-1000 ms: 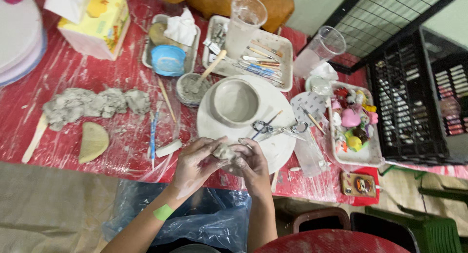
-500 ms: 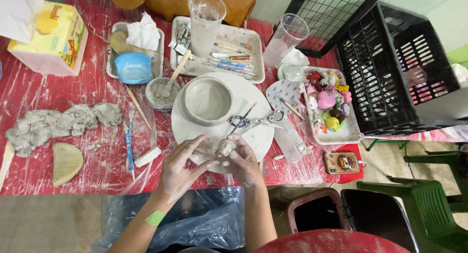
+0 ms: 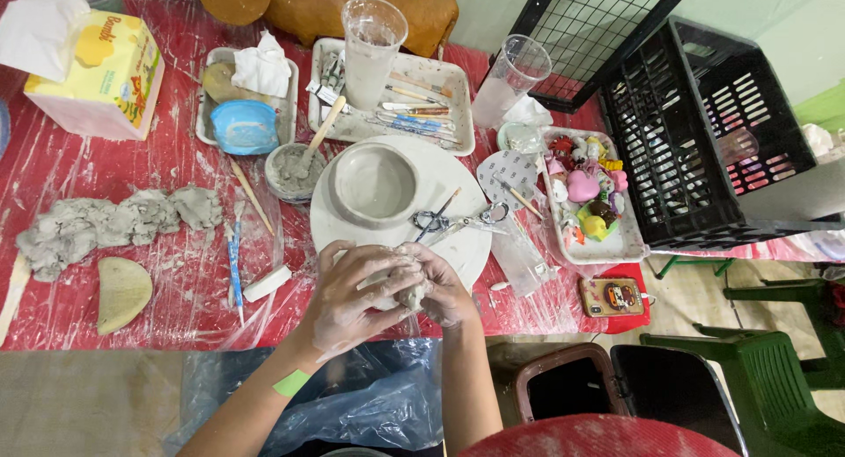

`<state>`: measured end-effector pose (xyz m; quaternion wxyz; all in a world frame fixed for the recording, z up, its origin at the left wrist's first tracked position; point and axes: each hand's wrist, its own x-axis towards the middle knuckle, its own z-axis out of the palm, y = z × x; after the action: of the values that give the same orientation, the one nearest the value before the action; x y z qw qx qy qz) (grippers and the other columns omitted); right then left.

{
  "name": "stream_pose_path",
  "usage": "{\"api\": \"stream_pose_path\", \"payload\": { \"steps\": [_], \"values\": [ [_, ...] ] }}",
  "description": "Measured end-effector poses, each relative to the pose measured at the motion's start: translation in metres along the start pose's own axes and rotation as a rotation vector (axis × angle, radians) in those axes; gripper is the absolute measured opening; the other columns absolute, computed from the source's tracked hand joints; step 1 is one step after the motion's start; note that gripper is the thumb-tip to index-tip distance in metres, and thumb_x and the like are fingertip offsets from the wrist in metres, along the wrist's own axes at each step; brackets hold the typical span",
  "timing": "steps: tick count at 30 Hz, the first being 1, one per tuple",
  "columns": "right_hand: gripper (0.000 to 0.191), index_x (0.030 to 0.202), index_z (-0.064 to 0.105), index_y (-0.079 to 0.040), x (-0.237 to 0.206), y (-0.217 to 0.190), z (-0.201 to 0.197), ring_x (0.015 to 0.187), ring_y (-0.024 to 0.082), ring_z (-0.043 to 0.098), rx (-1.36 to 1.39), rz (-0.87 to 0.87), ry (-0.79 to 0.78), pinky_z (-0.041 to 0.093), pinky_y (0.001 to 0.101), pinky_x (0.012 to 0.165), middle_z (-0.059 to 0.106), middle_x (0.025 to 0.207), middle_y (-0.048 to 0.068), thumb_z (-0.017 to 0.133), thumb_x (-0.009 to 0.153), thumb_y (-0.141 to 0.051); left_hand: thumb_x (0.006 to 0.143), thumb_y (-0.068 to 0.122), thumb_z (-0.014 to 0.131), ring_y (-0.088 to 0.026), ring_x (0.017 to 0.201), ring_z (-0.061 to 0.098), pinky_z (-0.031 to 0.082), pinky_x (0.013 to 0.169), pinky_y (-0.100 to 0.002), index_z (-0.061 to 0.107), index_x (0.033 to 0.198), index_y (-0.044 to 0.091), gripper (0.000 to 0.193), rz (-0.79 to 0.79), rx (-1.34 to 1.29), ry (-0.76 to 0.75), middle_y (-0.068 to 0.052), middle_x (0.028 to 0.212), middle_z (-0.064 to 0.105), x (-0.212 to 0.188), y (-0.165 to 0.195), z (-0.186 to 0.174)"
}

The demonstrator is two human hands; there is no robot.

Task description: The person pinches and shapes a small piece of clay by hand over a work table, occasionally dipping a brush into a slip bowl to apply liquid to the clay while forming it next to a clay bowl on a bat. They repeatedly rotate and press the clay piece, working it into a rounded form.

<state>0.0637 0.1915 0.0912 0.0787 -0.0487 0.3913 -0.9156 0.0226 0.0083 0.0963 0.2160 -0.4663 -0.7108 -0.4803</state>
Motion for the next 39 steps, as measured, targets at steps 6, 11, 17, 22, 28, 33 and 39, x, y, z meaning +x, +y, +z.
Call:
{"api": "stream_pose_path", "payload": {
  "steps": [6,11,17,22,28,33,39],
  "values": [
    [0.071,0.148,0.046,-0.002,0.002,0.001,-0.004,0.087,0.017,0.071,0.012,0.023,-0.055,0.057,0.0282,0.072,0.069,0.115,0.01,0.083,0.091,-0.02,0.078,0.03,0.087,-0.016,0.124,0.06,0.032,0.108,-0.047,0.069,0.129,0.031,0.054,0.011,0.029,-0.049,0.006,0.128,0.065,-0.004,-0.004,-0.003],
    [0.067,0.146,0.047,-0.002,0.002,0.001,-0.007,0.089,0.016,0.071,-0.059,0.046,0.012,0.058,0.0303,0.075,0.07,0.113,0.009,0.082,0.091,-0.019,0.076,0.035,0.088,-0.015,0.122,0.06,0.031,0.109,-0.048,0.065,0.133,0.033,0.061,0.047,0.135,-0.035,0.008,0.131,0.065,-0.007,-0.008,-0.007],
    [0.061,0.148,0.049,-0.003,0.006,0.003,-0.007,0.084,0.02,0.072,-0.044,-0.067,-0.09,0.057,0.031,0.077,0.072,0.112,0.014,0.081,0.097,-0.016,0.074,0.039,0.092,-0.018,0.119,0.065,0.032,0.109,-0.046,0.055,0.141,0.013,0.081,-0.049,-0.035,0.008,0.001,0.129,0.068,-0.012,-0.013,-0.006],
    [0.058,0.141,0.049,-0.005,0.008,0.004,-0.01,0.101,0.023,0.072,-0.112,-0.096,-0.024,0.059,0.0359,0.087,0.069,0.117,0.014,0.08,0.093,-0.009,0.076,0.02,0.09,-0.02,0.119,0.066,0.04,0.108,-0.045,0.058,0.138,0.014,0.07,-0.076,-0.078,0.037,-0.001,0.129,0.069,-0.019,-0.025,-0.001],
    [0.063,0.143,0.047,-0.003,0.007,0.013,-0.014,0.111,0.022,0.068,-0.169,-0.101,0.006,0.055,0.036,0.097,0.068,0.121,0.012,0.082,0.091,-0.005,0.069,0.008,0.088,-0.02,0.109,0.066,0.051,0.098,-0.038,0.072,0.121,0.017,0.056,-0.163,-0.158,0.074,0.001,0.125,0.071,-0.026,-0.032,0.002],
    [0.07,0.147,0.045,-0.006,0.007,0.017,-0.017,0.116,0.023,0.066,-0.212,-0.104,0.004,0.055,0.0379,0.1,0.063,0.129,0.013,0.083,0.088,-0.004,0.068,0.004,0.085,-0.021,0.109,0.067,0.051,0.097,-0.038,0.075,0.117,0.018,0.052,-0.124,-0.15,0.081,0.0,0.124,0.07,-0.026,-0.037,-0.003],
    [0.072,0.147,0.045,-0.01,-0.003,0.019,-0.016,0.121,0.026,0.064,-0.243,-0.125,0.002,0.056,0.0408,0.099,0.058,0.139,0.017,0.083,0.086,-0.002,0.075,0.005,0.084,-0.017,0.11,0.07,0.052,0.099,-0.037,0.075,0.117,0.016,0.044,-0.145,-0.305,0.036,0.001,0.118,0.074,-0.028,-0.036,-0.008]
  ]
}}
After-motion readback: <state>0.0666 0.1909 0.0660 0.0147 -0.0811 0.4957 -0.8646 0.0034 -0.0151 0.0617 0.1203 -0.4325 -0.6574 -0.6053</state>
